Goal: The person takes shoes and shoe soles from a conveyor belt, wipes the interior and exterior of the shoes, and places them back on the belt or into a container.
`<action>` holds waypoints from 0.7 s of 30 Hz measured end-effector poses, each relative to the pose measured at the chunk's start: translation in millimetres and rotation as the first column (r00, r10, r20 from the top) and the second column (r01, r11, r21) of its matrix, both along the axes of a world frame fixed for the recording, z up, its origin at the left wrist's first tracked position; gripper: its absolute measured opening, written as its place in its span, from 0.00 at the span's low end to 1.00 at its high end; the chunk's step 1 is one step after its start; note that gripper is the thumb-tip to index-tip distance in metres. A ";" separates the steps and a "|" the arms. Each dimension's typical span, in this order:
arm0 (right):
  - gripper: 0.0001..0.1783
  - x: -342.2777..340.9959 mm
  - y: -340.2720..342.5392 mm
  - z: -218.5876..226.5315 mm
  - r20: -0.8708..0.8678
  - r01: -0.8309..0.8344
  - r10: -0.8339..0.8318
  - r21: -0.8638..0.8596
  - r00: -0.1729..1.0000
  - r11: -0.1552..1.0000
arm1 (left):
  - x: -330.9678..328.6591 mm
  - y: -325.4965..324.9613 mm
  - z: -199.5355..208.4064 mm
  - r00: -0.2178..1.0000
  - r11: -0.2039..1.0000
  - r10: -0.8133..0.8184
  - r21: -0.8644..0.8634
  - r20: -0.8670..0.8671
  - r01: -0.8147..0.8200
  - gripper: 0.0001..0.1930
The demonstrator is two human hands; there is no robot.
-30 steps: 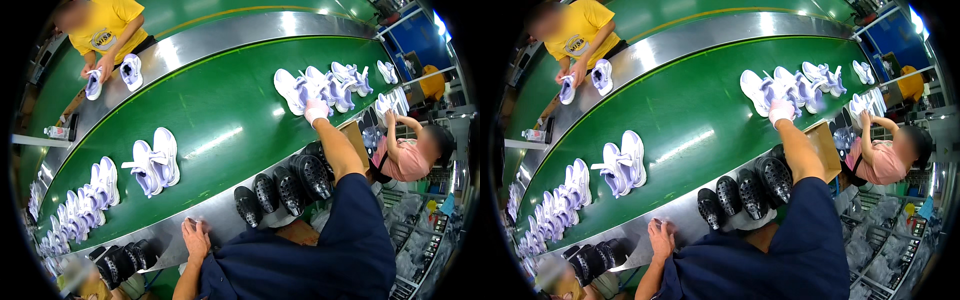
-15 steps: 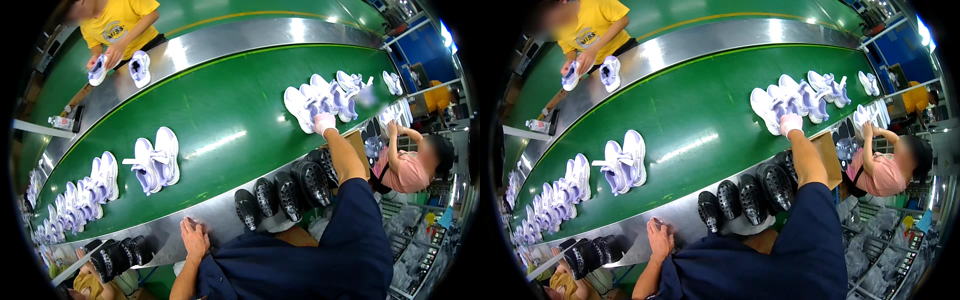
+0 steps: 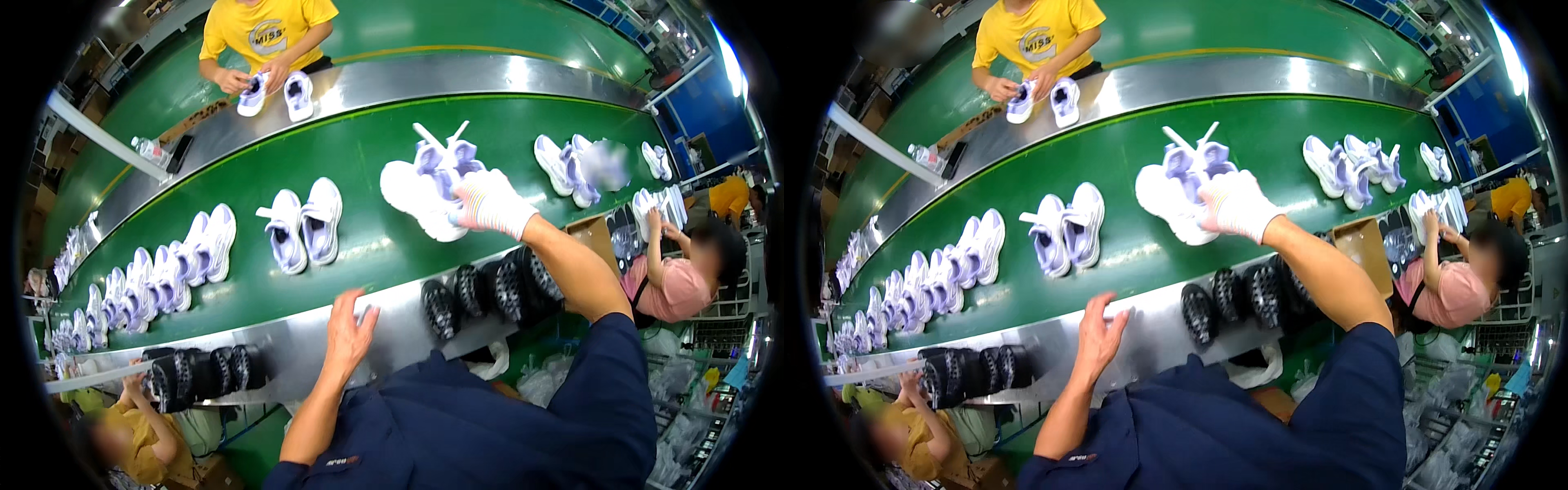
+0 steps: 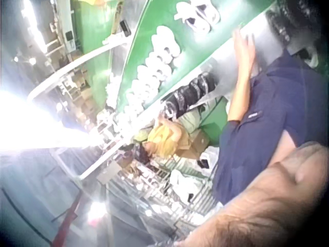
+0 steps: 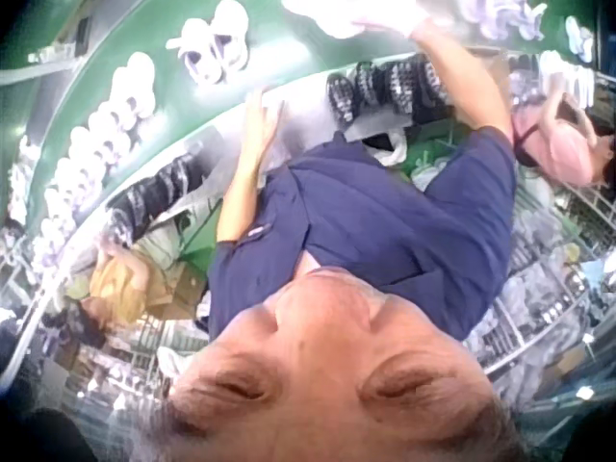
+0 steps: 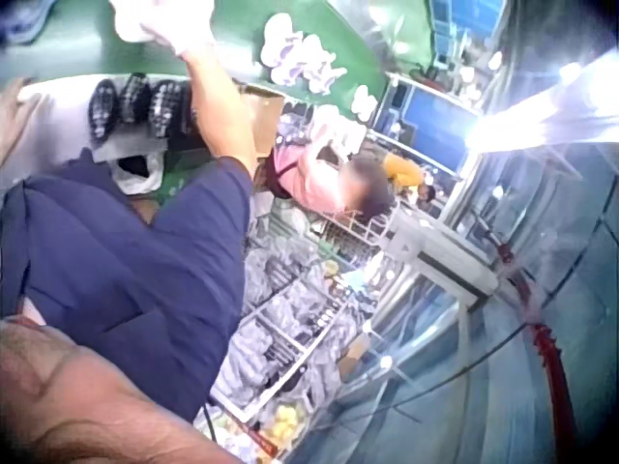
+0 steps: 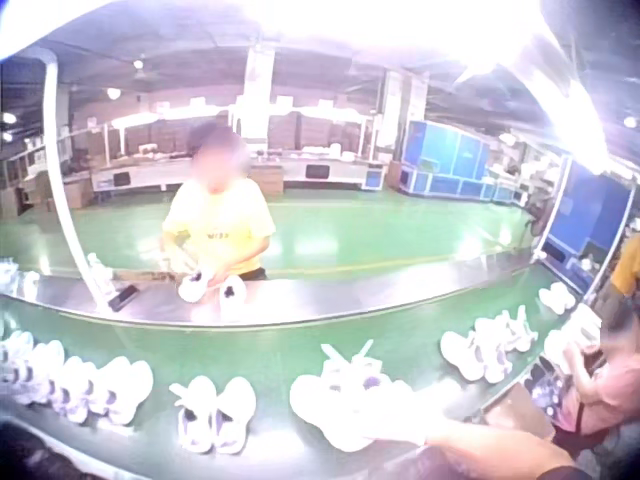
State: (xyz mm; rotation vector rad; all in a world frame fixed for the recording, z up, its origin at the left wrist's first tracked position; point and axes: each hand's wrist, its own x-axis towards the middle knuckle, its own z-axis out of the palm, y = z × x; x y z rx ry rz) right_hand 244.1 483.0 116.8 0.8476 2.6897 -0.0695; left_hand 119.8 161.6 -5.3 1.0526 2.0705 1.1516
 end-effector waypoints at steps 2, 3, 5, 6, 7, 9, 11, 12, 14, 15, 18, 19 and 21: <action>0.16 -7.0 -63.5 0.5 -0.069 -0.113 0.111 -0.035 0.991 0.993 | -6.0 -3.3 24.2 0.998 0.995 0.048 0.085 -0.030 -0.046 0.26; 0.15 -11.1 -96.2 6.3 -0.078 -0.144 0.139 -0.065 0.987 0.987 | -8.7 -6.8 28.8 0.995 0.989 0.059 0.140 -0.081 -0.047 0.28; 0.12 -13.6 -157.1 7.0 -0.022 -0.172 0.170 -0.148 0.985 0.974 | -14.5 -23.2 38.6 0.990 0.987 0.116 0.118 -0.078 -0.106 0.31; 0.11 -11.5 -184.1 -0.7 -0.037 -0.212 0.208 -0.172 0.977 0.962 | -19.3 -35.0 30.5 0.988 0.987 0.127 0.106 -0.085 -0.118 0.33; 0.10 -8.6 -211.5 -11.6 -0.053 -0.249 0.244 -0.191 0.968 0.949 | -21.9 -46.8 22.5 0.985 0.989 0.136 0.079 -0.106 -0.128 0.33; 0.08 -13.9 -265.1 -43.7 -0.031 -0.232 0.232 -0.227 0.972 0.946 | -32.6 -75.8 -7.1 0.968 0.997 0.075 0.016 -0.240 -0.074 0.31; 0.09 -22.3 -310.1 -75.8 -0.063 -0.227 0.218 -0.242 0.974 0.943 | -48.0 -105.2 -51.7 0.991 0.996 0.073 -0.049 -0.110 -0.079 0.30; 0.10 -20.6 -327.6 -94.5 -0.117 -0.242 0.218 -0.259 0.969 0.935 | -52.1 -122.2 -64.7 0.996 0.993 0.075 -0.092 -0.041 -0.078 0.29; 0.13 -14.7 -349.3 -130.2 -0.230 -0.271 0.212 -0.269 0.950 0.924 | -61.4 -145.2 -68.8 0.994 0.986 0.077 -0.141 -0.082 -0.088 0.29; 0.19 -2.7 -358.1 -129.7 -0.609 -0.250 0.149 -0.084 0.779 0.965 | -62.5 -147.5 -60.0 0.992 0.981 0.076 -0.168 -0.101 -0.092 0.28; 0.25 55.1 -329.8 -106.8 -0.470 0.183 -0.303 -0.284 0.829 0.941 | -71.0 -169.5 -41.6 0.987 0.975 0.134 -0.166 -0.083 -0.147 0.27; 0.27 75.3 -315.7 -106.7 -0.516 0.397 -0.439 -0.197 0.736 0.897 | -72.4 -179.1 -39.0 0.966 0.975 0.151 -0.128 -0.212 -0.180 0.26; 0.29 107.8 -277.8 -97.5 -0.404 0.676 -0.651 -0.102 0.643 0.730 | -69.0 -178.3 -29.2 0.882 0.987 0.154 0.030 -0.444 -0.157 0.21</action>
